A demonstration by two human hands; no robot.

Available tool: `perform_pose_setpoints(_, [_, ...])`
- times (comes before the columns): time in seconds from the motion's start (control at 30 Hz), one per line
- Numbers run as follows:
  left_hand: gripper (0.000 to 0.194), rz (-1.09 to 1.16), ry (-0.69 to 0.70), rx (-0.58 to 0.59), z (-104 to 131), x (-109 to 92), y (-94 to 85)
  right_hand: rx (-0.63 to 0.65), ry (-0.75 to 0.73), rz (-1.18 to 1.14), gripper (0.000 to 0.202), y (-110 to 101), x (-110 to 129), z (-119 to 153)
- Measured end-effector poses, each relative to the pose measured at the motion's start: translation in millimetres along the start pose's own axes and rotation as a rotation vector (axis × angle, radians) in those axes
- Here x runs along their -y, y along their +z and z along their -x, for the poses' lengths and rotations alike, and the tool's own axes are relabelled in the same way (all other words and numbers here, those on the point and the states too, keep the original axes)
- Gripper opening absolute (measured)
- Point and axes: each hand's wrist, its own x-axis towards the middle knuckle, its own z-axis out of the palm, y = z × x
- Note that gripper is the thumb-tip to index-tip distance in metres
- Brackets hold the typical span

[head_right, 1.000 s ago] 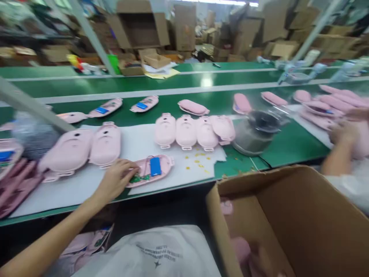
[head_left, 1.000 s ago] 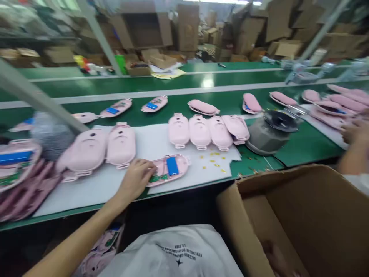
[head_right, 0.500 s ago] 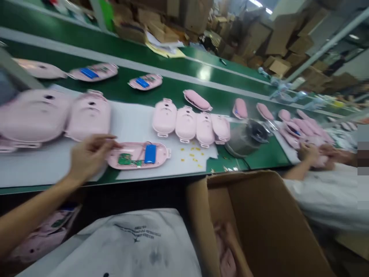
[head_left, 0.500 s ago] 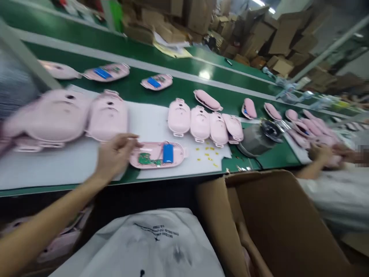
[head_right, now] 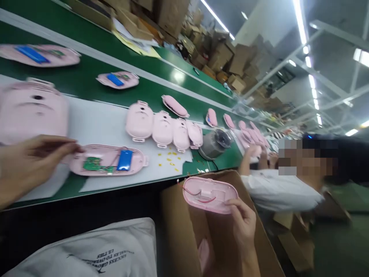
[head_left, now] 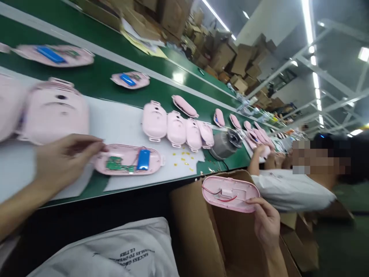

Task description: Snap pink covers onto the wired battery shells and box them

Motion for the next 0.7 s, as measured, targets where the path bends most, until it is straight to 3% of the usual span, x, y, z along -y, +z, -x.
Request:
perform_pose_setpoints(0.07, [0.022, 0.039, 0.023, 0.018, 7, -28, -3.5, 0.059, -0.087, -0.015, 0.028, 61, 22, -28])
perform_pose_setpoints(0.13, [0.021, 0.091, 0.084, 0.057, 11, -42, -6.8, 0.141, -0.171, -0.143, 0.050, 130, 47, -50])
perform_pose_setpoints(0.23, [0.014, 0.071, 0.245, 0.087, 18, -45, -14.4, 0.297, -0.269, -0.303, 0.061, 224, 87, -65])
perform_pose_setpoints(0.33, [0.010, -0.019, 0.402, 0.009, 27, -44, -18.5, 0.412, -0.355, -0.332, 0.049, 286, 115, -58])
perform_pose_setpoints(0.4, [0.011, -0.148, 0.427, -0.122, 32, -42, -17.4, 0.446, -0.349, -0.408, 0.049, 307, 125, -49])
perform_pose_setpoints(0.5, [0.012, -0.198, 0.329, -0.262, 36, -39, -12.6, 0.419, -0.225, -0.513, 0.056, 319, 128, -34])
perform_pose_setpoints(0.63, [0.011, 0.171, 0.094, -0.108, 32, -33, -7.2, 0.364, -0.033, -0.524, 0.064, 323, 119, -16])
perform_pose_setpoints(0.7, [0.022, 0.313, -0.078, -0.055, 27, -32, -6.5, 0.352, -0.005, -0.517, 0.064, 325, 113, -12])
